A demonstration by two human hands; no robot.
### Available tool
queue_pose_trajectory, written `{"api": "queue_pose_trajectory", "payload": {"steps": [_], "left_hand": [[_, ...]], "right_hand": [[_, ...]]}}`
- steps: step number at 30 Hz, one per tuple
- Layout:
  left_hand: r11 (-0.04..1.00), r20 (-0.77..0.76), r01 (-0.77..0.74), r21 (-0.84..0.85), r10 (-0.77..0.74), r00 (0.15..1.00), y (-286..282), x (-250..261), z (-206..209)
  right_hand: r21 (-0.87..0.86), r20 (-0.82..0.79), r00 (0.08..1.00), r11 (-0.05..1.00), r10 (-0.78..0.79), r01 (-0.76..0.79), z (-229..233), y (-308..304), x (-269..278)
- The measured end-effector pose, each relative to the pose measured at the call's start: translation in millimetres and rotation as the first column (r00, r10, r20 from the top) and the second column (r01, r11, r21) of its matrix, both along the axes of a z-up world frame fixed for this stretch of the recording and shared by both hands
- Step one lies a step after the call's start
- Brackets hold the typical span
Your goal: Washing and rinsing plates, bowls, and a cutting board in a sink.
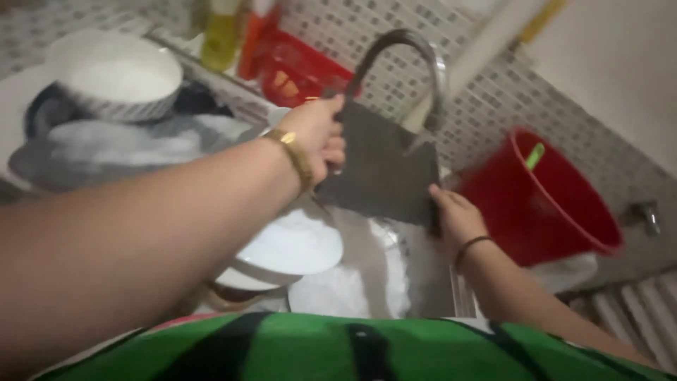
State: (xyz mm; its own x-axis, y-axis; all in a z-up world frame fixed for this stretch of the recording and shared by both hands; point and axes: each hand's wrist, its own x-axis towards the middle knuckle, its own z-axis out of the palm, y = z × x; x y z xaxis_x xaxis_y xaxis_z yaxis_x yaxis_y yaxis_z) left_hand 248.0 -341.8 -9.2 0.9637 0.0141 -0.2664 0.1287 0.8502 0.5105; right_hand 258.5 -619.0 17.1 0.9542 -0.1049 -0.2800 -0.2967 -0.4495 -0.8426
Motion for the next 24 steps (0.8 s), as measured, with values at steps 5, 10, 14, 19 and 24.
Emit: {"api": "queue_pose_trajectory", "payload": {"steps": [5,10,14,19,24], "left_hand": [[0.996,-0.026,-0.024,-0.082,0.022,0.999,-1.6,-3.3,22.1],[0.996,0.001,-0.033,-0.079,0.033,0.999,-9.7,-1.2,22.8],[0.997,-0.122,-0.038,0.074,0.046,0.991,-20.4,-19.2,38.6],[0.955,-0.162,0.065,0.290,-0.018,0.987,-39.5,-2.7,31.1],[0.841,-0.139,0.367,0.399,-0.340,0.930,-67.7,58.0,-19.1]], "right_hand": [[0.009,0.068,0.998,1.000,-0.013,0.013,7.9,-4.8,26.1],[0.029,0.068,0.981,0.984,-0.179,0.178,25.4,-1.2,17.7],[0.144,0.018,0.947,0.938,-0.322,0.316,14.9,-8.6,3.9],[0.267,-0.063,0.871,0.833,-0.486,0.484,-32.1,-51.4,4.2],[0.550,-0.298,0.800,0.591,-0.521,0.589,-60.8,-83.8,-28.0]]}}
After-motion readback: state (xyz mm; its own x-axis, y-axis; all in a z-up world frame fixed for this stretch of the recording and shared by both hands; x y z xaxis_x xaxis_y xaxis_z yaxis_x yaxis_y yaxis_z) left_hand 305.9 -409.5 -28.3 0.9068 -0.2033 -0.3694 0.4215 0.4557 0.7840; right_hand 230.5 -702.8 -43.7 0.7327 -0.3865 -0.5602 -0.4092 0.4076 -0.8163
